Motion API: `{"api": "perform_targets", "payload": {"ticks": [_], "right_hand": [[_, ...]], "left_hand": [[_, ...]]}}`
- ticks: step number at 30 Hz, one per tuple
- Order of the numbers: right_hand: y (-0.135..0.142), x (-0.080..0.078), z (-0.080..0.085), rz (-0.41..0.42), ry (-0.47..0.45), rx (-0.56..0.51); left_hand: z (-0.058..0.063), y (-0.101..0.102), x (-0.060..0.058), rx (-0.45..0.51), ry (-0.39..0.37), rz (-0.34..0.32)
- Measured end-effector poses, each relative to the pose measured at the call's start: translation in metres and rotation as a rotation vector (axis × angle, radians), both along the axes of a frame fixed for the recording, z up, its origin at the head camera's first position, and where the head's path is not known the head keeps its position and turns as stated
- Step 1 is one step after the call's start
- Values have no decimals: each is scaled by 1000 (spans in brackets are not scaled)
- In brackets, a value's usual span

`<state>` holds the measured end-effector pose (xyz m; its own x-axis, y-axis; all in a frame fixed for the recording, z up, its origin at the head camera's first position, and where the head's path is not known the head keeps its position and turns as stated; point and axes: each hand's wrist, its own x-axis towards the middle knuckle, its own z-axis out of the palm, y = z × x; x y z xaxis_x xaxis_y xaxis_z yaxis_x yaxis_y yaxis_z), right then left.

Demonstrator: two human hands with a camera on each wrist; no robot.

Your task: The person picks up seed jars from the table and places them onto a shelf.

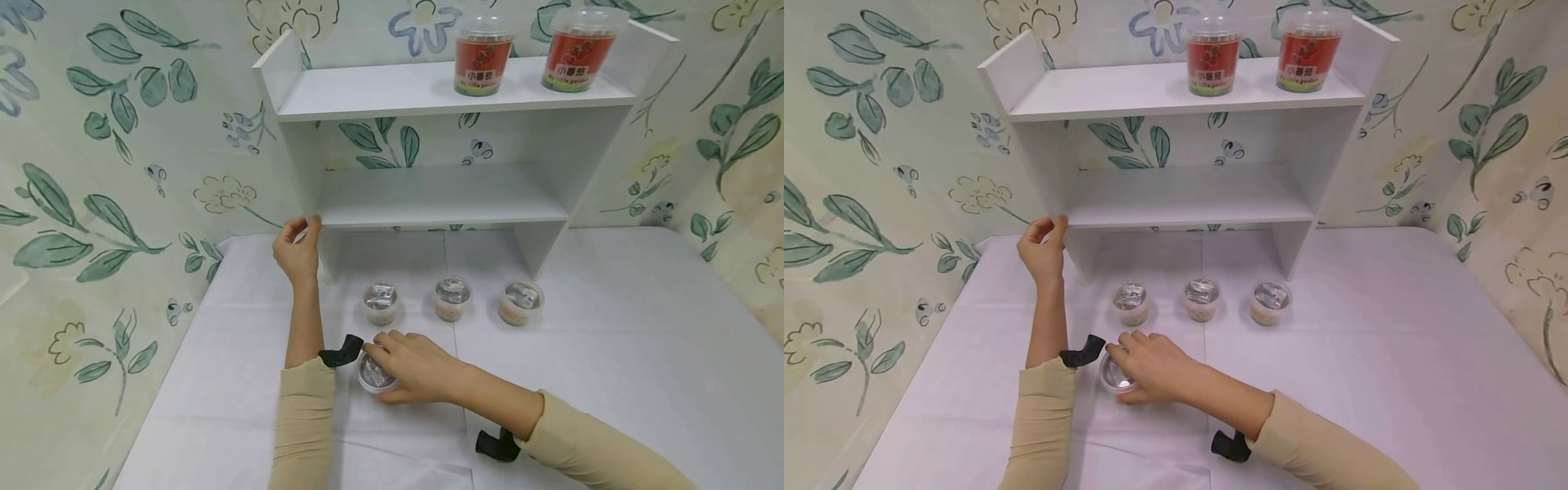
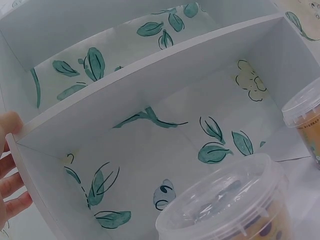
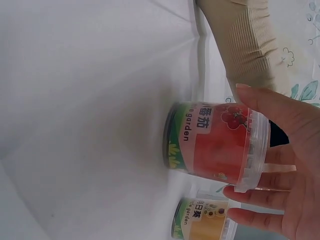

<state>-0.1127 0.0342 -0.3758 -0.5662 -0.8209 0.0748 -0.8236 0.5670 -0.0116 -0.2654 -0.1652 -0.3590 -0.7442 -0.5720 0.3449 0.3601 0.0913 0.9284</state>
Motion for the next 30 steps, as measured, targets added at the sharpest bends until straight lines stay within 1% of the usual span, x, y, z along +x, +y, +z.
{"api": "perform_targets", "payload": {"ticks": [3,5,12,19,23,30], "right_hand": [[0,0,-2,6,10,-4],[0,0,-3,7,2,-6],[0,2,-3,-20,-89,-35],[-3,3,-3,-40,-126,-34],[-4,5,-3,-53,-149,-29],[-4,6,-3,-67,-143,-35]], "left_hand": [[0,0,0,-3,-1,4],[0,0,0,-4,0,8],[0,-1,0,-3,-5,-1],[-1,-2,0,-5,-4,19],[-1,-2,1,0,-8,10],[0,-1,0,1,-32,4]]}}
